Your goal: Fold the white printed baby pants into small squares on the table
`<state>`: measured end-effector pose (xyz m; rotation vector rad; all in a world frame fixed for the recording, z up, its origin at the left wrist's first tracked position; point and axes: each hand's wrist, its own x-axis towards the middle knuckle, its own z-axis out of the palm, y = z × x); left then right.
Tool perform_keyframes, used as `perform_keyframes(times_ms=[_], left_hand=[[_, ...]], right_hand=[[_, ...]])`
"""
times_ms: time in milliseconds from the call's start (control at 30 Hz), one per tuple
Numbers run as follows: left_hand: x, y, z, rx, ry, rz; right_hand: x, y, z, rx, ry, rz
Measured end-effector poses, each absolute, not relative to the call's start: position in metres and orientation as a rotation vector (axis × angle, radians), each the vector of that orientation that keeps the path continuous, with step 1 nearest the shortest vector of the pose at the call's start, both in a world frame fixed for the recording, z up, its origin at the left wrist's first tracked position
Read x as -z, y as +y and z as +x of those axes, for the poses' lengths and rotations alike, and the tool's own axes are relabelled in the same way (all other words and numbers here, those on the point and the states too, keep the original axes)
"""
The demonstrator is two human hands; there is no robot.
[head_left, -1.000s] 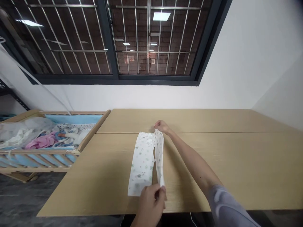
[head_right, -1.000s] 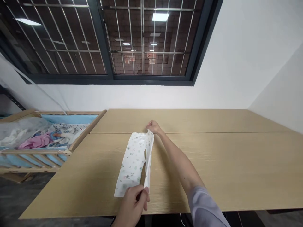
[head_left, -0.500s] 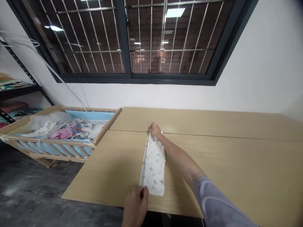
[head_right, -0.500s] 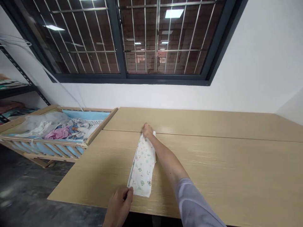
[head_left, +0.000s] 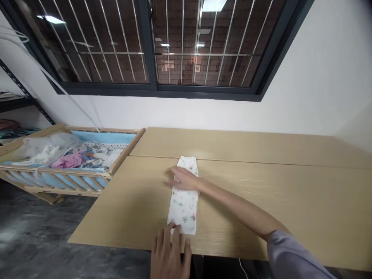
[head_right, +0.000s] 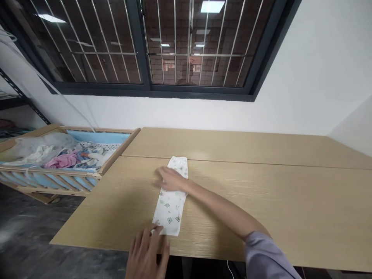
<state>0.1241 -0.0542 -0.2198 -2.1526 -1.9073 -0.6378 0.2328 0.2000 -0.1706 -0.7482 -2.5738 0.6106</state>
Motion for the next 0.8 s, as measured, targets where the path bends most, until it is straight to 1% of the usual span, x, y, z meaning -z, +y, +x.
perform_keyframes(times_ms=[67,133,233,367,500,633,800], left_hand=[[0.238,-0.061,0.131,0.623,-1.733,-2.142],[0.257,-0.065,0.135,0.585,-1.664,-2.102],[0.278,-0.068,0.135,0.555,-1.615,-2.083],[0.286,-0.068,0.132,0.477,-1.562,-2.091],[0.289,-0.069,0.137,0.481,-1.615,-2.070],[0.294,-0.070,0.143,0.455,-1.715,-2.056],[0.299,-0.069,0.138,0.448,-1.648,-2.059]], right_hand=[[0.169,0.158,0.241,-0.658,-2.736,-0.451],[0.171,0.125,0.249,-0.705,-2.838,-0.234],[0.183,0.097,0.259,-0.769,-2.888,-0.130],[0.206,0.097,0.271,-0.830,-2.923,-0.184],[0.220,0.121,0.277,-0.793,-2.962,-0.264],[0.228,0.164,0.277,-0.718,-2.937,-0.357],[0.241,0.239,0.279,-0.602,-2.900,-0.610]])
